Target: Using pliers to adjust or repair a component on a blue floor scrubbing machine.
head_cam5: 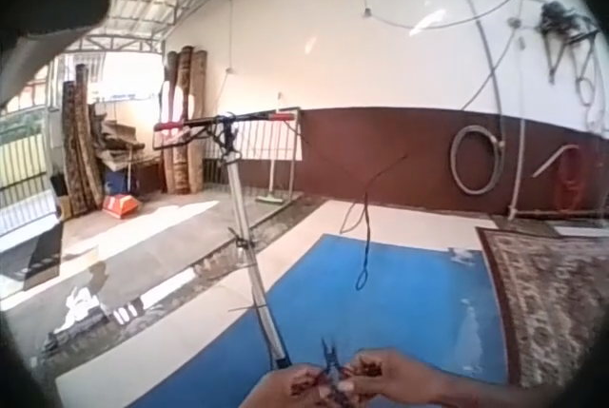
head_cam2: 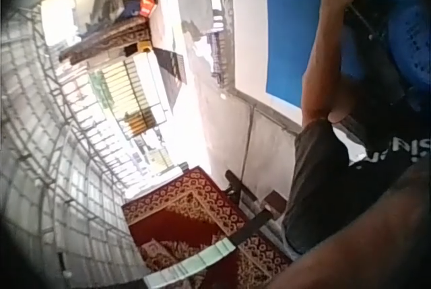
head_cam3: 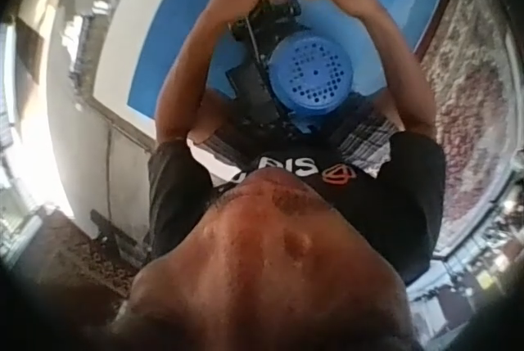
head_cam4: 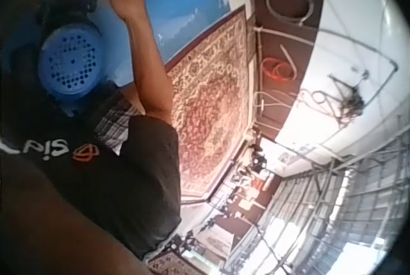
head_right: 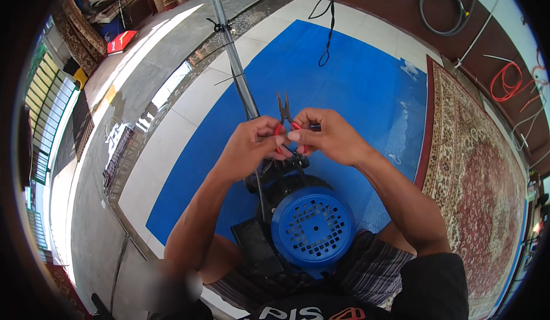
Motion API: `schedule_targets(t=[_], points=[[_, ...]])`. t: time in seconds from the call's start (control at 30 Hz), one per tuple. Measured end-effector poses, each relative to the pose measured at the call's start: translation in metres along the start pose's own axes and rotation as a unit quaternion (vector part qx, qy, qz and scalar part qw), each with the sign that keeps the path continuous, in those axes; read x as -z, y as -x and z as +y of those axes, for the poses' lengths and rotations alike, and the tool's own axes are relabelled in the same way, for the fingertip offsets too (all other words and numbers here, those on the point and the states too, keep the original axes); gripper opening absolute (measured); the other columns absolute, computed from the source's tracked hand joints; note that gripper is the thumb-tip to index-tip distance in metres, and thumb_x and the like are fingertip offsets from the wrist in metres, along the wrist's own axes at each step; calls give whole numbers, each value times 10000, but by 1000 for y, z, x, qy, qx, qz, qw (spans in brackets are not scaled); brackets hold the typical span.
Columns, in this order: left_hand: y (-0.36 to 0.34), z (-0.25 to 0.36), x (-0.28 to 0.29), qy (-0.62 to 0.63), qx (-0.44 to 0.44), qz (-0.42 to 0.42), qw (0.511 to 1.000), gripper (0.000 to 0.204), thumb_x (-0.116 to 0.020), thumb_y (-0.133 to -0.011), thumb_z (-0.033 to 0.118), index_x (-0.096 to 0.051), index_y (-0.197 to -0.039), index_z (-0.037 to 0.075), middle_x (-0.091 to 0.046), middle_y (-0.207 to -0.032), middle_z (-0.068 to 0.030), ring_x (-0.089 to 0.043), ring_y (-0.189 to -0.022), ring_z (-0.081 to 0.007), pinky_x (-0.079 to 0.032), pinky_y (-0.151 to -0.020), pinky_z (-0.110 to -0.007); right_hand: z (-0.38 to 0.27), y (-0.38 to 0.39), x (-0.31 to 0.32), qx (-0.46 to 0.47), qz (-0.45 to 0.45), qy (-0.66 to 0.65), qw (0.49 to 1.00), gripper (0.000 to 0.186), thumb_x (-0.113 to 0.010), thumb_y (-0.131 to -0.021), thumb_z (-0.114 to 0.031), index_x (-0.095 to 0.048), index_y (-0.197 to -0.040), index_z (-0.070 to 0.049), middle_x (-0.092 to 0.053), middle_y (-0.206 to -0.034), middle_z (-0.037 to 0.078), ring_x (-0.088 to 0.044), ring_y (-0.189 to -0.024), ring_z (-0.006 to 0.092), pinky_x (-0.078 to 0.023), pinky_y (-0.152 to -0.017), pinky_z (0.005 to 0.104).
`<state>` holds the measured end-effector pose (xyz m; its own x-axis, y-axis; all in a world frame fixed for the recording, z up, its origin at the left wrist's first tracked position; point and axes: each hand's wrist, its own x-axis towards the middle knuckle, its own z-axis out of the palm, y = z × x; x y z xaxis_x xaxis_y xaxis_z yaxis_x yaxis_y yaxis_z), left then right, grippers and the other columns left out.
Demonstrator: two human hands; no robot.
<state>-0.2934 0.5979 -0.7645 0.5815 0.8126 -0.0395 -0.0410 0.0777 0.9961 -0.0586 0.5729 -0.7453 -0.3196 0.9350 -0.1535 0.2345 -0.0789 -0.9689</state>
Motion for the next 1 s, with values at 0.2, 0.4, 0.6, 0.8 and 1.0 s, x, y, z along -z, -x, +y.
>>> schedule_targets(t=[0.2,0.4,0.6,0.8,1.0], points=[[-1,-11,-10,33,-6,6,999,222,-687,-1009,60,-681,-1197,-58,-750,-1069,-133,-759,-938,-189,-639,-793,-318,9,5,-11,-56,-25,-195,979,324,-754,-1006,-278,-601,-1190,-60,-641,-866,-1,-597,-737,88,-522,-677,259],[-5,-23,-19,-87,34,115,989,244,-832,-898,149,-727,-1067,7,-764,-897,-88,-752,-880,-152,-596,-721,-285,30,-5,-23,-57,-6,-246,968,463,-669,-1051,-328,-558,-1408,-55,-665,-1093,73,-655,-963,152,-555,-839,354],[-16,-10,35,-356,-115,224,900,284,-852,-885,268,-746,-944,12,-741,-811,-87,-709,-688,-159,-545,-637,-320,105,-35,18,-256,-57,-112,958,440,-648,-1054,-284,-560,-1403,-31,-685,-1242,148,-699,-1081,256,-587,-923,440],[-9,-3,77,-382,-75,297,872,264,-795,-940,281,-755,-951,20,-741,-795,-66,-705,-638,-143,-515,-590,-290,238,-61,-13,-453,-112,77,881,356,-612,-1070,-263,-612,-1226,57,-714,-1115,217,-747,-893,291,-649,-732,445],[5,-5,88,-447,-84,312,834,252,-764,-963,284,-758,-964,32,-751,-782,-70,-704,-607,-136,-510,-559,-286,263,-73,-44,-502,-117,110,850,357,-592,-1076,-280,-686,-1011,59,-747,-938,208,-775,-791,291,-666,-640,372]])
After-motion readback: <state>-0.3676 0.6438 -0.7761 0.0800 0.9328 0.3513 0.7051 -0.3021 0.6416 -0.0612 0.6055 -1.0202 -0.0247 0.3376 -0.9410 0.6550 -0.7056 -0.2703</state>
